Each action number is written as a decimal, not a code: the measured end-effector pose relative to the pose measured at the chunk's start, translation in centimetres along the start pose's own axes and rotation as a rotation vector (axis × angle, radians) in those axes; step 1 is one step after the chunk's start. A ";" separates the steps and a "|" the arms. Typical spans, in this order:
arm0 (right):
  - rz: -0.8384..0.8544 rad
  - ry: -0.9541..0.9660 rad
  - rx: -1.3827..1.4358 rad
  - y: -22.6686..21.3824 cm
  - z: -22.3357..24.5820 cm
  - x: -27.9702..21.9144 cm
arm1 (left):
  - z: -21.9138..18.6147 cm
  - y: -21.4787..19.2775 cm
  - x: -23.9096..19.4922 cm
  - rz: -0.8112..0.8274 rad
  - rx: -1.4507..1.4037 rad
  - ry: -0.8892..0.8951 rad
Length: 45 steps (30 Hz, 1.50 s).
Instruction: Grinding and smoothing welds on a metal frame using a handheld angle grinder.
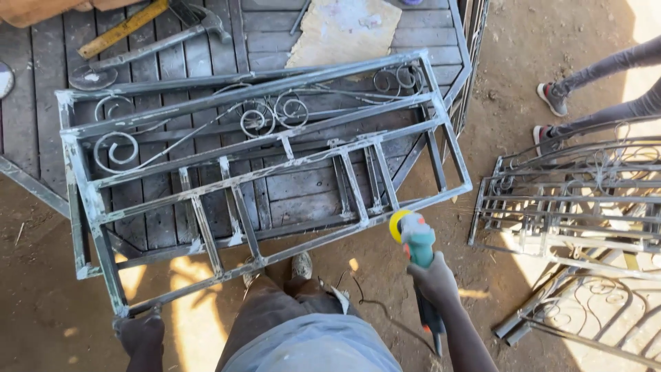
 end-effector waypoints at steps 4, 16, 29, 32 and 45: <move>0.031 -0.002 -0.026 0.3 0.4 0.2 | -0.7 0.0 -0.1 0.004 -0.017 0.013; 0.087 -0.064 -0.064 1.2 -0.5 2.2 | 3.9 2.0 3.8 -0.075 0.041 0.121; -0.012 -0.105 -0.114 0.8 -0.9 3.7 | 0.9 0.6 0.6 -0.036 -0.045 0.029; -0.112 -0.020 -0.054 -0.1 -0.2 2.2 | 2.9 1.5 3.2 -0.014 -0.062 0.103; 0.126 -0.265 -0.300 7.4 5.0 -4.4 | 4.5 -0.8 7.8 0.152 0.140 0.093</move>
Point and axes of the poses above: each hand's wrist, its own x-axis towards the middle knuckle, its own y-axis out of the palm, z = x × y, the point moved 8 cm from there along x, towards the middle knuckle, and after that the axes turned 6 degrees about -x, right-handed, at the moved point
